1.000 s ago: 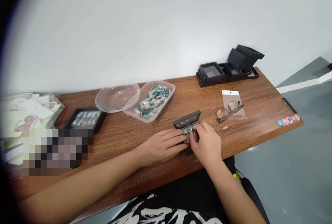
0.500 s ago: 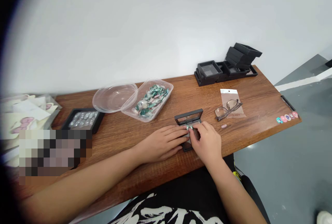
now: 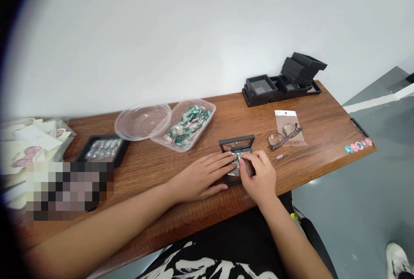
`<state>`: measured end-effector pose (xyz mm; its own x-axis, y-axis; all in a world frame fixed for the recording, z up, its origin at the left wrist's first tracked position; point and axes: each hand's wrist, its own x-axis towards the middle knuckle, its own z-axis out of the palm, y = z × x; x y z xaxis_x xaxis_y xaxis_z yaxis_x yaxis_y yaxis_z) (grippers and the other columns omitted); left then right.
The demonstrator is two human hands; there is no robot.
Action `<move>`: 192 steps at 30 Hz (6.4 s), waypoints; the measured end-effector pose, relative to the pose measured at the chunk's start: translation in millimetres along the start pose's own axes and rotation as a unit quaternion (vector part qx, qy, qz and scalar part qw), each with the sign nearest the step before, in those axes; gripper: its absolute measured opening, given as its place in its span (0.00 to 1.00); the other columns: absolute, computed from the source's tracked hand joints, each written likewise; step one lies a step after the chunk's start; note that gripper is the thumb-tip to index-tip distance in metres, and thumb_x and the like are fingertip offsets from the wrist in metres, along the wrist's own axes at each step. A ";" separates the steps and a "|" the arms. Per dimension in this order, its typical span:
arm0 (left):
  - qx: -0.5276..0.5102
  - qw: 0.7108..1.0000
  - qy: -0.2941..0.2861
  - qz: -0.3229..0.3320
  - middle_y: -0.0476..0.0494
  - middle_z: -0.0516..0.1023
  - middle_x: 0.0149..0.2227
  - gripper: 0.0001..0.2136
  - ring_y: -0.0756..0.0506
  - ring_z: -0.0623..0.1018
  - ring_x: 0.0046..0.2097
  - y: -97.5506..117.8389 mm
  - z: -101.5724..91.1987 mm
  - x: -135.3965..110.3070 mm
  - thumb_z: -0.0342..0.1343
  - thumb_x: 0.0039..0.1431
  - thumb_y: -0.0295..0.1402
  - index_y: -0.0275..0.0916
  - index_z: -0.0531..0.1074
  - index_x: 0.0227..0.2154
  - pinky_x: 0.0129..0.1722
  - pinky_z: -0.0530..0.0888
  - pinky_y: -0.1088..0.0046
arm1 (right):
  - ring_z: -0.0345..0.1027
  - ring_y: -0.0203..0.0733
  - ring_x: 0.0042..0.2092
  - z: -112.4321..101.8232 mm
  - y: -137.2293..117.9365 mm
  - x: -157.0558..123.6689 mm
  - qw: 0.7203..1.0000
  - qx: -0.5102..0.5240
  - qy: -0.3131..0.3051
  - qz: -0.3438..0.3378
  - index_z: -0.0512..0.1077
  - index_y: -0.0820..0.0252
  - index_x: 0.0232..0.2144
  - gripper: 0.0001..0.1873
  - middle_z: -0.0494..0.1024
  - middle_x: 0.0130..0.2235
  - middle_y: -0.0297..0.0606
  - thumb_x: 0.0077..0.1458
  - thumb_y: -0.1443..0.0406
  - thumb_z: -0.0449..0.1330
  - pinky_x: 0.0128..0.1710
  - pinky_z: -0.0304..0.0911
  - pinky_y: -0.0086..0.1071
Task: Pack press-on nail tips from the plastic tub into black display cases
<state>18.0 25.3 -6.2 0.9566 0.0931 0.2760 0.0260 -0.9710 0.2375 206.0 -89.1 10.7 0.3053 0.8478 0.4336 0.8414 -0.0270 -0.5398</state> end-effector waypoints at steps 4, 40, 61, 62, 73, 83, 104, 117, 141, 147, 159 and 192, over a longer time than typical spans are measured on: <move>-0.013 1.000 -0.006 0.001 0.34 0.67 0.66 0.24 0.37 0.65 0.68 -0.2 0.5 0.0 0.48 0.72 0.45 0.34 0.65 0.62 0.66 0.65 0.57 | 0.73 0.41 0.37 -0.8 0.5 1.2 1.000 0.010 -0.006 0.000 0.76 0.57 0.38 0.06 0.77 0.36 0.39 0.63 0.65 0.58 0.35 0.69 0.32; -0.004 0.995 0.024 -0.092 0.31 0.64 0.67 0.30 0.36 0.61 0.70 -0.1 -4.6 1.2 0.49 0.69 0.43 0.32 0.54 0.68 0.65 0.64 0.56 | 0.74 0.43 0.39 -0.9 5.2 1.7 0.999 0.018 -0.033 -0.002 0.76 0.56 0.36 0.09 0.79 0.36 0.39 0.60 0.69 0.55 0.41 0.69 0.37; -0.053 0.994 -0.013 -0.093 0.31 0.61 0.69 0.31 0.36 0.61 0.69 -6.6 -2.2 -0.3 0.41 0.73 0.48 0.31 0.50 0.69 0.68 0.57 0.55 | 0.70 0.42 0.35 0.9 4.0 1.3 0.999 0.004 -0.019 0.050 0.76 0.57 0.39 0.08 0.79 0.36 0.39 0.61 0.66 0.57 0.34 0.66 0.35; -0.060 0.994 -0.014 -0.095 0.31 0.61 0.69 0.30 0.36 0.61 0.69 -6.5 -2.8 -0.3 0.41 0.73 0.48 0.30 0.52 0.69 0.68 0.57 0.55 | 0.71 0.43 0.36 1.2 4.5 1.0 0.999 0.005 -0.016 0.047 0.76 0.57 0.39 0.08 0.79 0.37 0.39 0.61 0.66 0.57 0.36 0.67 0.36; -0.106 0.989 -0.007 -0.104 0.37 0.66 0.65 0.21 0.36 0.64 0.67 -5.6 -8.0 0.1 0.48 0.71 0.48 0.39 0.68 0.56 0.67 0.59 0.54 | 0.73 0.46 0.43 3.3 9.1 -0.5 1.000 -0.001 0.024 0.005 0.76 0.56 0.38 0.06 0.80 0.39 0.41 0.62 0.67 0.59 0.46 0.68 0.42; -0.085 0.993 -0.010 -0.086 0.42 0.68 0.66 0.20 0.36 0.67 0.64 -5.0 -6.5 -1.5 0.53 0.68 0.43 0.41 0.67 0.58 0.64 0.62 0.56 | 0.74 0.46 0.45 3.3 7.3 0.9 1.000 0.006 0.010 0.023 0.76 0.56 0.39 0.06 0.80 0.41 0.41 0.62 0.65 0.59 0.49 0.69 0.41; -0.147 0.983 0.026 -0.110 0.40 0.69 0.64 0.19 0.38 0.67 0.64 -6.3 -8.5 0.5 0.55 0.62 0.34 0.41 0.62 0.55 0.63 0.64 0.56 | 0.73 0.45 0.45 4.2 11.8 1.3 1.000 0.001 0.008 0.000 0.76 0.57 0.39 0.07 0.79 0.41 0.41 0.63 0.68 0.57 0.48 0.68 0.41; -0.142 0.984 -0.001 -0.107 0.38 0.68 0.65 0.23 0.37 0.65 0.65 -5.1 -11.0 0.2 0.50 0.69 0.39 0.39 0.59 0.64 0.64 0.63 0.56 | 0.73 0.47 0.45 3.9 12.9 0.9 1.000 0.012 0.001 0.010 0.76 0.55 0.39 0.08 0.79 0.41 0.42 0.64 0.66 0.57 0.48 0.69 0.45; -0.017 0.997 0.004 -0.070 0.42 0.67 0.66 0.22 0.34 0.68 0.63 -0.8 -9.0 1.8 0.47 0.72 0.45 0.46 0.65 0.64 0.63 0.62 0.50 | 0.76 0.48 0.42 -12.8 9.6 14.4 0.998 0.036 -0.036 0.026 0.76 0.54 0.43 0.09 0.81 0.42 0.41 0.62 0.59 0.60 0.40 0.72 0.41; -0.026 0.997 0.012 -0.067 0.41 0.66 0.67 0.23 0.34 0.68 0.63 -0.6 -9.9 2.8 0.48 0.72 0.45 0.45 0.63 0.65 0.61 0.64 0.50 | 0.73 0.43 0.32 -53.9 -45.6 67.8 0.999 -0.017 -0.042 -0.022 0.76 0.53 0.40 0.09 0.80 0.34 0.37 0.62 0.57 0.59 0.33 0.69 0.37; -0.051 0.996 0.017 -0.075 0.38 0.68 0.65 0.26 0.35 0.66 0.65 -2.4 -5.0 3.5 0.46 0.72 0.47 0.38 0.63 0.65 0.64 0.61 0.51 | 0.73 0.43 0.33 52.3 -131.0 188.2 0.848 -0.175 -0.457 -0.205 0.83 0.46 0.37 0.17 0.81 0.32 0.33 0.48 0.72 0.67 0.30 0.60 0.34; -0.036 0.996 0.025 -0.077 0.43 0.67 0.66 0.25 0.36 0.67 0.63 -1.8 -6.1 4.0 0.47 0.72 0.47 0.39 0.63 0.65 0.63 0.60 0.55 | 0.48 0.28 0.24 8.1 -84.5 180.4 0.683 0.599 -0.401 0.114 0.74 0.56 0.32 0.13 0.60 0.25 0.25 0.49 0.61 0.74 0.19 0.44 0.21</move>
<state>19.9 28.7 0.1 0.9273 0.2522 0.2767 0.1490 -0.9266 0.3454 186.4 70.4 128.7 -0.3797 0.9244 -0.0361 -0.3038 -0.1614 -0.9389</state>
